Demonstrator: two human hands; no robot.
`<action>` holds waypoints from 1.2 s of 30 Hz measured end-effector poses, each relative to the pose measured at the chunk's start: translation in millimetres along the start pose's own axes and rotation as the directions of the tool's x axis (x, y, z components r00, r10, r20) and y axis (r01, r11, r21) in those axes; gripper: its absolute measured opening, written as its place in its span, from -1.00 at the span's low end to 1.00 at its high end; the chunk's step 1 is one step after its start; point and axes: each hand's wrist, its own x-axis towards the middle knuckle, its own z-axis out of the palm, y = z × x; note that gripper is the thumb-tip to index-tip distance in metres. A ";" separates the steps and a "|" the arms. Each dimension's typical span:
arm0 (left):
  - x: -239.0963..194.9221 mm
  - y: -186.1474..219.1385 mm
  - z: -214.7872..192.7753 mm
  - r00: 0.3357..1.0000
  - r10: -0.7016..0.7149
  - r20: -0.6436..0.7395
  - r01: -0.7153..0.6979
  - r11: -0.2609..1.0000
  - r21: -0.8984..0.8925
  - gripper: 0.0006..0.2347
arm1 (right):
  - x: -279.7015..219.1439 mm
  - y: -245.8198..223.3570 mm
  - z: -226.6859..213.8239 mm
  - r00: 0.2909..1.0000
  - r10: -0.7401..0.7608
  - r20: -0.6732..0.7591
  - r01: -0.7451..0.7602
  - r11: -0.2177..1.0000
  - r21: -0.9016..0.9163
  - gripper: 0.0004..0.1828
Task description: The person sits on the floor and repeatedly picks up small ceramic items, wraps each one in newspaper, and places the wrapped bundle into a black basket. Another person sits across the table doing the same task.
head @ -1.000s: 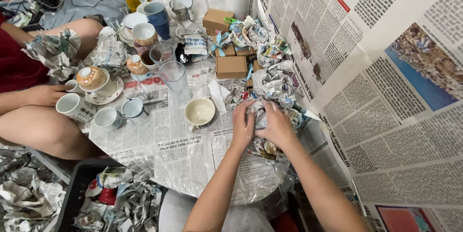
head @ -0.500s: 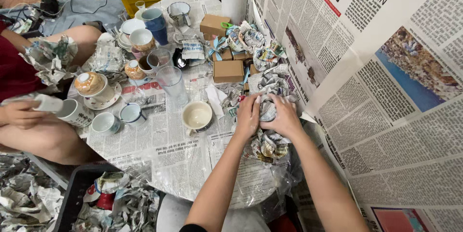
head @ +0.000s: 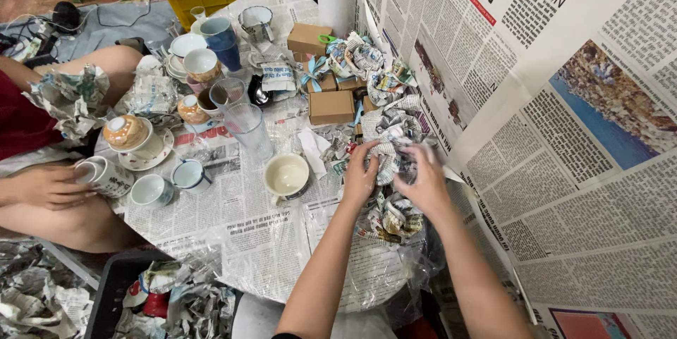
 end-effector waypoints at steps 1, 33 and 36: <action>-0.5 -0.3 1.3 1.000 0.002 0.000 -0.002 1.000 0.012 -0.72 | -4.2 3.2 6.2 0.997 0.076 0.009 -0.076 0.997 -0.021 -0.39; -3.8 -18.5 18.9 0.993 0.116 -0.015 -0.112 0.979 0.168 -0.75 | 11.2 -3.4 49.8 0.998 -0.050 0.033 0.058 0.937 -0.343 -0.69; -6.6 -13.8 21.6 0.996 0.083 -0.012 -0.075 0.947 0.311 -0.76 | 10.3 -2.7 45.2 0.999 -0.005 0.040 0.016 0.958 -0.285 -0.64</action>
